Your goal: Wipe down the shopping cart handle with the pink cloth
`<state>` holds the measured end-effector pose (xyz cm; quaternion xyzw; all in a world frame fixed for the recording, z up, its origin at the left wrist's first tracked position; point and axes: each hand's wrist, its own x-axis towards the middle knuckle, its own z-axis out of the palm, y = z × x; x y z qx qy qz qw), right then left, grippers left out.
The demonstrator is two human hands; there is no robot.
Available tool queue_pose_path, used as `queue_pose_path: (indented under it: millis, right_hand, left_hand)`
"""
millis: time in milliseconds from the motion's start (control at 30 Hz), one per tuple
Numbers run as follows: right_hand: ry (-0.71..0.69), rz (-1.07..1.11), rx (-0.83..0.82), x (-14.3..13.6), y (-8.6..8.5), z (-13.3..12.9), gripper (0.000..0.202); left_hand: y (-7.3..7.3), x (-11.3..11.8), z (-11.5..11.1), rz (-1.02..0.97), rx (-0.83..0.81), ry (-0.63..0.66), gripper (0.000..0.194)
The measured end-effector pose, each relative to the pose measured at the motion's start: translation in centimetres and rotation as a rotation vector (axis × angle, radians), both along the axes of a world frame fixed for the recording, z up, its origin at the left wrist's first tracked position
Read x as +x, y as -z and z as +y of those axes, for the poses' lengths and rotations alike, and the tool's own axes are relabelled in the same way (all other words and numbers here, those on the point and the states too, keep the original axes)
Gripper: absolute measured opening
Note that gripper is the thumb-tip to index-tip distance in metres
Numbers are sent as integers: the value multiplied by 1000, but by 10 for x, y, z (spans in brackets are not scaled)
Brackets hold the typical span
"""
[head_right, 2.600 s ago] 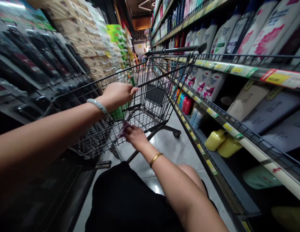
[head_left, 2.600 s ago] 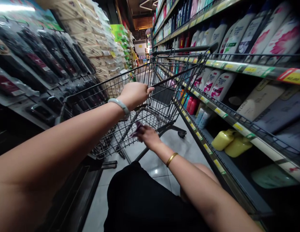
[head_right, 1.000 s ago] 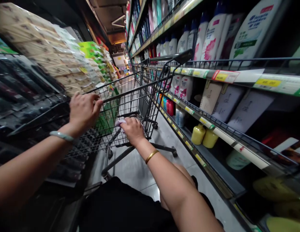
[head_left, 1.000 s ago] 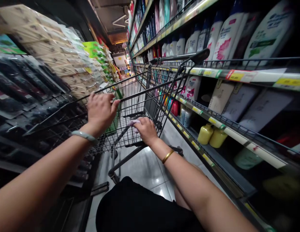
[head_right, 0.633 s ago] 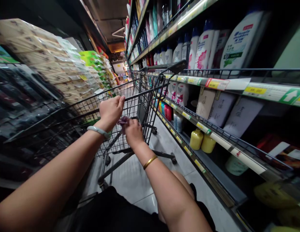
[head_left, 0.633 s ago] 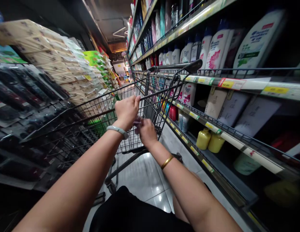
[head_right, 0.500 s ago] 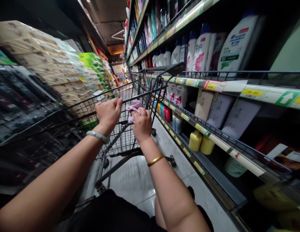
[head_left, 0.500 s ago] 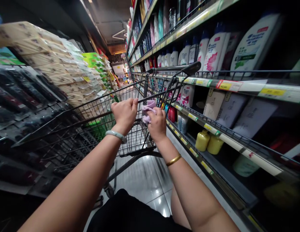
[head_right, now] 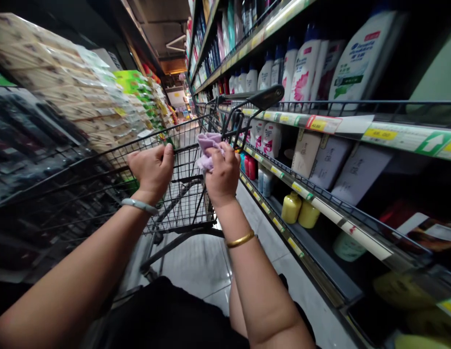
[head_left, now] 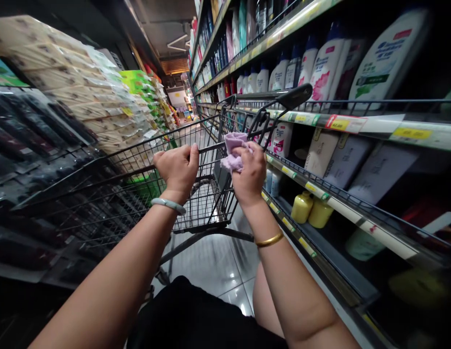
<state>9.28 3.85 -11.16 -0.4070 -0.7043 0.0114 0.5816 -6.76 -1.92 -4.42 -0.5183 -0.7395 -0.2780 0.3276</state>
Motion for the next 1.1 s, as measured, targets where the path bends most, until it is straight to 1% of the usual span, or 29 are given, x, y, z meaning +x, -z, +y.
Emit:
queue_pose_path:
  millis: [67,167,200,233,300,400,467,500,567,633,700,733,767,800,900,933,967,1000,1033,1100]
  right_hand:
    - [-38,-61,26,-7,5,-9,34]
    - [-208,-319,57,-25,17,-31,33]
    - [-250,-378,70,-28,19,-37,32]
    - [-265,-393,86,-28,17,-40,32]
    - [-210,-283,131,-16,7,-37,33]
    - [-48,-18,208,14,-16,-21,30]
    - [5,38,222,25,-22,-15,27]
    - [6,14,212,27,-19,-15,27]
    - [-39,-125,167,22,-4,-24,27]
    - [-132,-336,126,16,16,-39,26]
    - [-225,-516,120,18,29,-48,24]
    - [-242,-548,139,24,30,-49,24]
    - [-232,-534,173,32,26,-48,24]
    - [-197,-478,221,42,18,-45,25]
    - [-51,-242,386,67,-14,-36,25]
    - [-22,-199,428,70,-22,-36,23]
    - [-5,-183,457,70,-25,-38,20]
    - [0,-192,477,67,-23,-43,18]
    - [-3,-224,491,62,-17,-50,17]
    - [-31,-343,522,51,6,-67,15]
  left_hand:
    - [0,0,-4,-4,9,-4,54]
    - [-1,0,-11,-24,3,-11,53]
    - [-2,0,-14,-31,0,-11,53]
    - [-2,-1,-17,-37,-2,-7,53]
    - [-2,-2,-22,-42,-5,9,52]
    - [-1,-4,-30,-47,-1,18,51]
    - [0,-7,-32,-50,0,15,51]
    - [0,-8,-33,-52,-3,19,52]
    - [-1,-9,-34,-59,-13,39,52]
    - [-3,-9,-35,-71,-26,56,51]
    - [-5,-9,-37,-85,-38,65,50]
    - [-6,-8,-39,-90,-42,72,50]
    - [-7,-8,-41,-92,-43,83,50]
    - [-7,-8,-43,-94,-40,97,51]
    - [-6,-10,-52,-103,2,138,51]
    - [-6,-11,-55,-110,19,151,51]
    - [-5,-11,-59,-116,32,164,51]
    - [-4,-12,-63,-122,40,176,51]
    - [-4,-12,-68,-125,41,189,52]
    - [-5,-12,-76,-128,30,212,52]
